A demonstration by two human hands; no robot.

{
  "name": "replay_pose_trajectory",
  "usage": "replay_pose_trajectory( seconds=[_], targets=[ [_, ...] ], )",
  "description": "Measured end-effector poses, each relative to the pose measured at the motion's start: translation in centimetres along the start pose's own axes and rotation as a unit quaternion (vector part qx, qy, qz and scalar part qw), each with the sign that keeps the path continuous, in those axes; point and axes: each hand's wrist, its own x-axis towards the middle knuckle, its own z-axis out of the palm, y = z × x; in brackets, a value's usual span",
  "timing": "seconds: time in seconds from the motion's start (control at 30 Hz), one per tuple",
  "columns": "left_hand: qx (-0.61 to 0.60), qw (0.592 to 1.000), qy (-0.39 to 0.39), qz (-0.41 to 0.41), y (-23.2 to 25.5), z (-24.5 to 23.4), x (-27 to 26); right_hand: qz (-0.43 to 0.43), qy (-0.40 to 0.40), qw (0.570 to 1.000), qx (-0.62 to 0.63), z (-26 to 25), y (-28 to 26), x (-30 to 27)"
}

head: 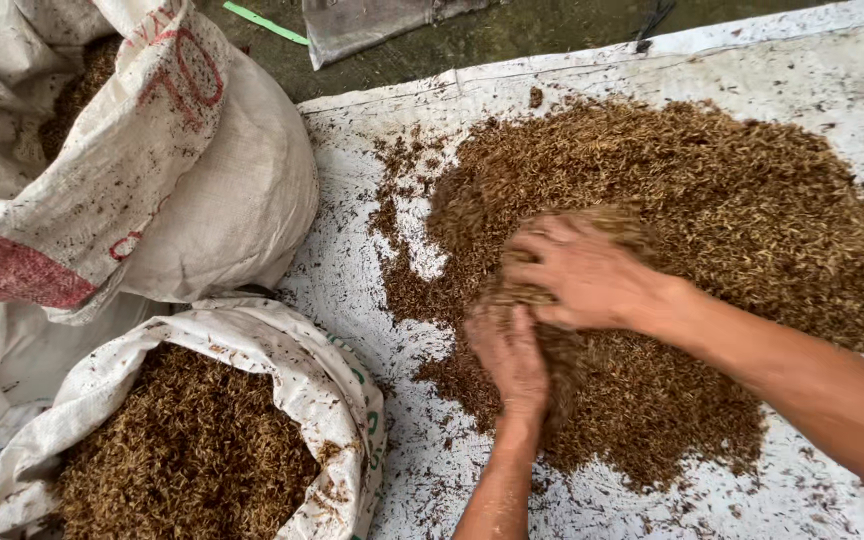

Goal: The person scoops a brown, grain-like material from a pile on a white tarp and places it into a white sack. They repeatedly gather handfuls of the material and transfer them into the bag, occasionally adjusting the sack's position.

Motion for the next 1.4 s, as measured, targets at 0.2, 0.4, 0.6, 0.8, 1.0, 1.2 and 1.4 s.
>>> replay_pose_trajectory(
  seconds=[0.2,0.4,0.6,0.8,1.0,1.2,1.4],
  targets=[
    [0.101,0.906,-0.408,-0.040,10.6,-1.5,-0.5,-0.070,0.332,0.938,-0.076,11.3,10.7,-5.5],
    [0.022,0.997,-0.036,0.071,7.8,-6.4,1.2,-0.065,0.403,0.912,-0.035,4.5,8.8,-5.1],
    [0.252,0.966,0.011,-0.049,-8.6,-9.9,0.7,-0.007,0.268,0.936,0.227,-3.7,2.5,12.7],
    [0.235,0.971,0.020,-0.048,-9.3,-9.5,0.5,0.172,0.282,0.846,0.418,-1.2,4.5,29.9],
    [0.213,0.975,-0.004,-0.064,-7.2,-10.1,2.3,0.028,0.231,0.946,0.226,1.8,5.5,35.6],
    [0.201,0.976,-0.005,-0.077,-8.0,-10.0,1.5,-0.109,0.100,0.967,0.206,0.7,-0.6,34.3],
    [0.145,0.984,0.056,-0.090,-8.7,-9.8,1.5,-0.128,-0.011,0.937,0.326,1.7,-7.1,24.9]
  ],
)
